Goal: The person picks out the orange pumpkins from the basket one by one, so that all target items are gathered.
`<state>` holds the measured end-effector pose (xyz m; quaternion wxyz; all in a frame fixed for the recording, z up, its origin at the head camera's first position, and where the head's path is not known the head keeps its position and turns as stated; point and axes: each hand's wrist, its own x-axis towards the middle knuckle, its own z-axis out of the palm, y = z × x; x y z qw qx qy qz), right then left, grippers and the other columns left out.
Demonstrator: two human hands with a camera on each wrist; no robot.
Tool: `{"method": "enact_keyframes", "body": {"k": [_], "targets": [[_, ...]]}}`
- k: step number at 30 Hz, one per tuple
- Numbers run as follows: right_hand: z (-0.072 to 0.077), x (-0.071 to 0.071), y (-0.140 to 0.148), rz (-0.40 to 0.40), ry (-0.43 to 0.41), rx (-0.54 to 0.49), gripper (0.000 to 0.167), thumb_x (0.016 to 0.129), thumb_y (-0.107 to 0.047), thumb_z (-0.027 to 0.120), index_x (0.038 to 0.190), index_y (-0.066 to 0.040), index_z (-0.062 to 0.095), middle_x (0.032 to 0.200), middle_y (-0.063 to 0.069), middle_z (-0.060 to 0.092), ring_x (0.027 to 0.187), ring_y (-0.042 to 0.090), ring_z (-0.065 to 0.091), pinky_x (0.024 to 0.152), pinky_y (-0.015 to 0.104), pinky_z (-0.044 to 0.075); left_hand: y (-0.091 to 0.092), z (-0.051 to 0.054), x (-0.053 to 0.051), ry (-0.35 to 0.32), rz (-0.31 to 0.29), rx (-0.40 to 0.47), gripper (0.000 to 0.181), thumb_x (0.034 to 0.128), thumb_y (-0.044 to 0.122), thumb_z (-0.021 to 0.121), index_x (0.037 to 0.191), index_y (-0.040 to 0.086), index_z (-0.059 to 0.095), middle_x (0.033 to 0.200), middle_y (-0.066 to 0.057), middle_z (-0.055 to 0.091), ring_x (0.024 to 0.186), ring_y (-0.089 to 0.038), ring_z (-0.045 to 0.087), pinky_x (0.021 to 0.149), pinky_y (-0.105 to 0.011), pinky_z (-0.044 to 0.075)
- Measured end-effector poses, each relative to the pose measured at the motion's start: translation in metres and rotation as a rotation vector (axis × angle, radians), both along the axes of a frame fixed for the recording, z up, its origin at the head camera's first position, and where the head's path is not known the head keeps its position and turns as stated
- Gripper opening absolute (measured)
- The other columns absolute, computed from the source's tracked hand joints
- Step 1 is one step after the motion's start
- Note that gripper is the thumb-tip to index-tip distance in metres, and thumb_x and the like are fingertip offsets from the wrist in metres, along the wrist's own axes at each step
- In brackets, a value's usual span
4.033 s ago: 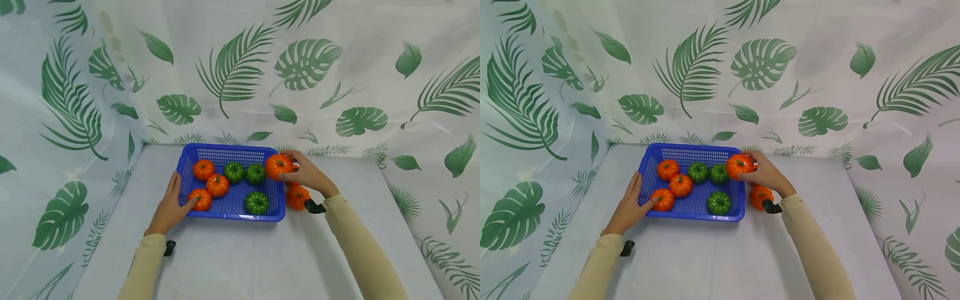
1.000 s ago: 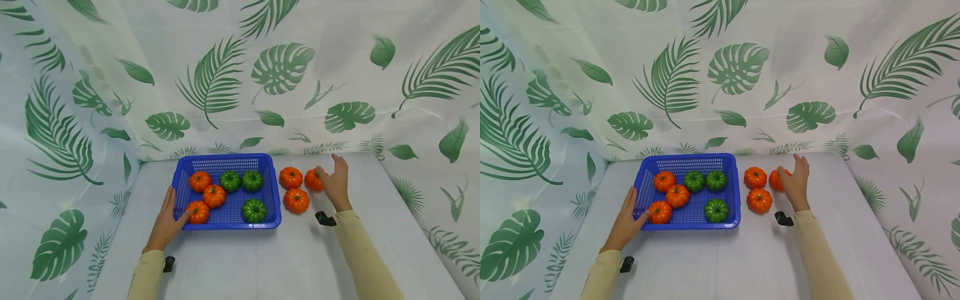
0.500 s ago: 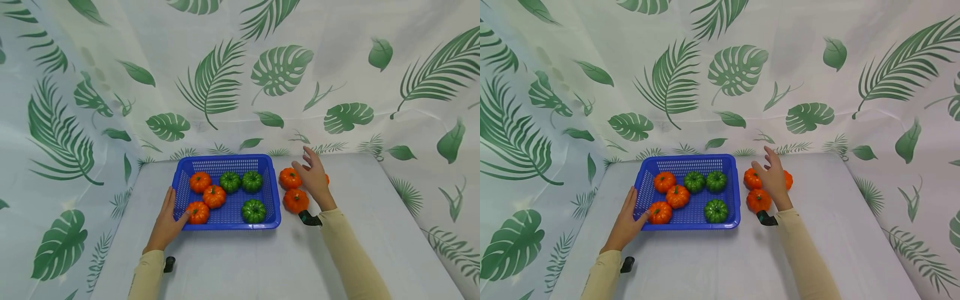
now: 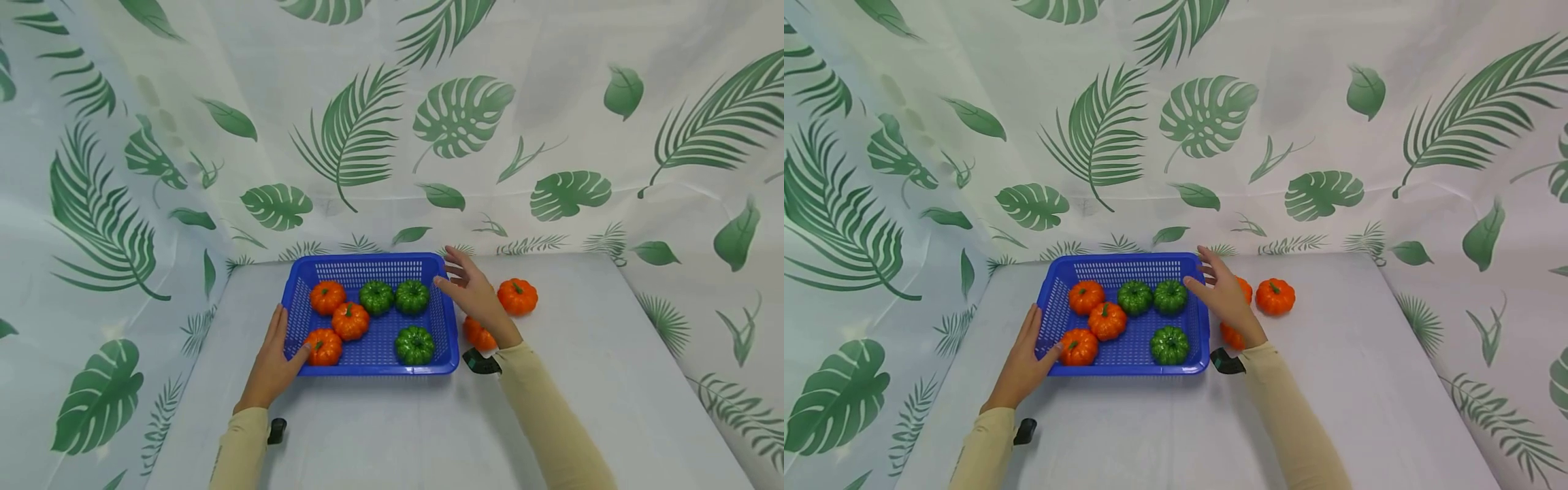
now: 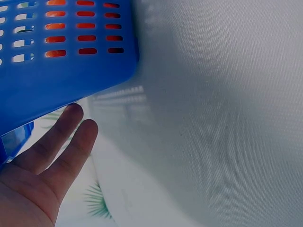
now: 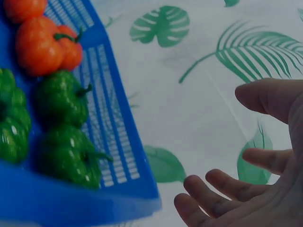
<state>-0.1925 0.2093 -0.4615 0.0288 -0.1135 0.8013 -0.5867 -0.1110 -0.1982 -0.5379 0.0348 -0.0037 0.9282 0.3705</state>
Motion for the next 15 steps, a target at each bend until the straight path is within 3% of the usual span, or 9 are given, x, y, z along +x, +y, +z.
{"method": "enact_keyframes", "body": {"k": [6,15], "targets": [[-0.003,0.001,-0.023,0.115,-0.016,0.008,0.076,0.106,-0.024,0.069,0.169,-0.009,0.03,0.168,0.021,0.036,0.147,0.046,0.044,0.119,0.06,0.04,-0.001,-0.001,0.001,0.001,0.002,0.007,0.094,0.1057,0.035,0.064,0.173,0.008,0.003,0.18,-0.001,-0.007,0.163,-0.039,0.01,0.127,-0.061,0.017],[-0.009,-0.001,-0.054,0.211,-0.032,0.036,0.076,0.105,-0.025,0.07,0.169,-0.012,0.032,0.168,0.018,0.037,0.147,0.048,0.045,0.115,0.061,0.044,-0.001,-0.004,-0.002,0.0,0.008,0.006,0.095,0.1051,0.037,0.064,0.173,0.012,0.003,0.18,0.001,-0.007,0.164,-0.037,0.009,0.127,-0.061,0.016]]}}
